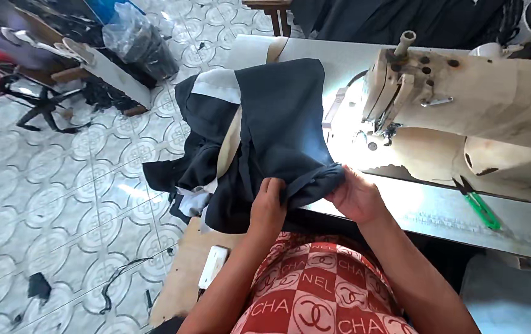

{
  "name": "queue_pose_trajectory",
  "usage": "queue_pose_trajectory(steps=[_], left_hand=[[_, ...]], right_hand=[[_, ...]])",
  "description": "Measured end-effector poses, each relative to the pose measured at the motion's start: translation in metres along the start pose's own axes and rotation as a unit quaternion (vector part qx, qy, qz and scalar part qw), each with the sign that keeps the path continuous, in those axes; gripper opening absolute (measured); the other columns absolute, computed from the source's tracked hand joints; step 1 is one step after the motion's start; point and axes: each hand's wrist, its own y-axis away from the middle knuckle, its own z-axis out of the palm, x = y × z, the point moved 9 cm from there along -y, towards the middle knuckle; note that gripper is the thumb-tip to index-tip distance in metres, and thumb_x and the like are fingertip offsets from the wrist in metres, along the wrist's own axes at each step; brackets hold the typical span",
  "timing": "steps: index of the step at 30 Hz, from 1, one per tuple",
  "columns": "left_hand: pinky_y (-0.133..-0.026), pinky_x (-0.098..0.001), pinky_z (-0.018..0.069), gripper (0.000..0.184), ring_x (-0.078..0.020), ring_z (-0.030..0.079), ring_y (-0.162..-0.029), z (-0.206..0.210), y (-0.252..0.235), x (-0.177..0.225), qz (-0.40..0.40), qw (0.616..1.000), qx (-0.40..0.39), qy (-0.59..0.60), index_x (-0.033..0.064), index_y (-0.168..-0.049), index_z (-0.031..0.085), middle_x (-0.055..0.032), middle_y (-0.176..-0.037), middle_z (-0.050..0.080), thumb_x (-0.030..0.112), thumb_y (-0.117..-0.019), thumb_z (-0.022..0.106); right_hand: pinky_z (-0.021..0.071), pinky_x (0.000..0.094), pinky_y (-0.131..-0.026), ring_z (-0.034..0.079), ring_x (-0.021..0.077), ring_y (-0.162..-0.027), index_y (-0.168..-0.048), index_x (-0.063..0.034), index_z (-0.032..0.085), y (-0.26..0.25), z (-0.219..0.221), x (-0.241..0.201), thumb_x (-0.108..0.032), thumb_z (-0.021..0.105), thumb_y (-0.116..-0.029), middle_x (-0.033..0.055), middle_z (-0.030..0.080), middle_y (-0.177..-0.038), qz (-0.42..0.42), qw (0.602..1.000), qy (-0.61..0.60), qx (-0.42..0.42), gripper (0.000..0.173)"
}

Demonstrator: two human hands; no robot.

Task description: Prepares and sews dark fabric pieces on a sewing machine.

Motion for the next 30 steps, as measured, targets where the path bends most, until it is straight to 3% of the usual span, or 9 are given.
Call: queue_pose_trajectory(steps=[2,4,8,11,14,16,18,24,30], left_hand=[[-0.088,-0.0439,0.0581,0.019,-0.0262,0.070,-0.098,0.002,-0.004,-0.013,-0.016,0.995,-0.022,0.096,-0.0036,-0.108,0.067,-0.0175,-0.105,0.070,0.001,-0.0894,0.067],[-0.086,-0.0298,0.0588,0.012,-0.0094,0.069,-0.092,0.006,-0.007,-0.028,-0.027,0.945,-0.059,0.321,0.0027,-0.106,0.068,-0.0045,-0.100,0.072,0.006,-0.0963,0.062],[-0.088,-0.0311,0.0604,0.020,-0.0095,0.073,-0.096,0.014,-0.003,-0.018,-0.039,0.671,-0.172,0.720,0.0224,-0.108,0.076,0.0006,-0.104,0.077,0.037,-0.0956,0.070],[-0.089,-0.0347,0.0599,0.026,-0.0129,0.072,-0.100,0.021,0.003,-0.011,-0.049,0.564,-0.163,0.808,0.0160,-0.112,0.076,-0.0034,-0.106,0.076,0.032,-0.0926,0.069],[-0.090,-0.0367,0.0597,0.029,-0.0157,0.072,-0.102,0.030,0.010,-0.009,-0.063,0.512,-0.173,0.839,0.0126,-0.117,0.073,-0.0064,-0.109,0.076,0.028,-0.0932,0.066],[-0.090,-0.0377,0.0602,0.034,-0.0191,0.072,-0.104,0.033,0.011,-0.010,-0.074,0.464,-0.178,0.865,0.0107,-0.122,0.071,-0.0098,-0.114,0.074,0.028,-0.0922,0.069],[-0.093,-0.0381,0.0599,0.050,-0.0219,0.071,-0.110,0.029,0.009,-0.010,-0.069,0.426,-0.187,0.882,0.0127,-0.142,0.060,-0.0133,-0.127,0.069,0.024,-0.0939,0.068],[-0.094,-0.0427,0.0599,0.059,-0.0267,0.071,-0.111,0.021,0.005,0.004,-0.077,0.385,-0.180,0.902,0.0193,-0.150,0.054,-0.0154,-0.131,0.067,0.020,-0.0929,0.067],[-0.095,-0.0460,0.0592,0.058,-0.0295,0.070,-0.112,0.019,0.007,0.013,-0.082,0.361,-0.184,0.911,0.0193,-0.148,0.056,-0.0166,-0.131,0.067,0.016,-0.0911,0.068]], right_hand=[[0.0617,0.0356,-0.083,0.073,0.0164,-0.094,-0.105,-0.0148,0.069,-0.007,-0.003,0.004,-0.037,0.038,-0.1092,0.0056,0.075,-0.100,-0.002,0.999,-0.033,-0.016,0.038],[0.0618,0.0338,-0.081,0.073,0.0141,-0.091,-0.103,-0.0158,0.071,-0.009,-0.013,0.006,-0.036,0.039,-0.1087,0.0039,0.075,-0.097,0.010,0.999,-0.030,-0.016,0.038],[0.0621,0.0338,-0.081,0.073,0.0136,-0.089,-0.106,-0.0125,0.070,-0.005,-0.038,0.017,-0.032,0.051,-0.1060,0.0050,0.076,-0.095,0.056,0.998,-0.003,0.024,0.028],[0.0617,0.0332,-0.085,0.073,0.0139,-0.092,-0.118,-0.0120,0.068,-0.005,-0.041,0.024,-0.027,0.061,-0.1016,0.0050,0.075,-0.100,0.063,0.997,-0.011,0.031,0.023],[0.0613,0.0335,-0.085,0.072,0.0142,-0.095,-0.130,-0.0132,0.061,-0.004,-0.041,0.023,-0.029,0.056,-0.1036,0.0050,0.074,-0.104,0.039,0.998,-0.004,0.041,0.031],[0.0608,0.0339,-0.087,0.072,0.0138,-0.099,-0.136,-0.0149,0.056,0.002,-0.040,0.018,-0.045,0.073,-0.0924,0.0041,0.073,-0.110,0.008,0.999,0.038,0.032,0.056],[0.0587,0.0356,-0.093,0.070,0.0127,-0.105,-0.141,-0.0147,0.050,0.009,-0.033,0.009,-0.049,0.083,-0.0816,0.0024,0.071,-0.118,-0.035,0.994,0.101,-0.020,0.076],[0.0582,0.0311,-0.098,0.068,0.0099,-0.109,-0.142,-0.0041,0.049,0.024,-0.016,0.003,-0.007,0.076,-0.0797,0.0037,0.070,-0.120,-0.057,0.943,0.327,-0.005,0.069],[0.0584,0.0311,-0.096,0.069,0.0106,-0.108,-0.140,-0.0006,0.053,0.021,-0.015,0.004,-0.003,0.064,-0.0832,0.0068,0.071,-0.119,-0.071,0.928,0.364,0.030,0.058]])
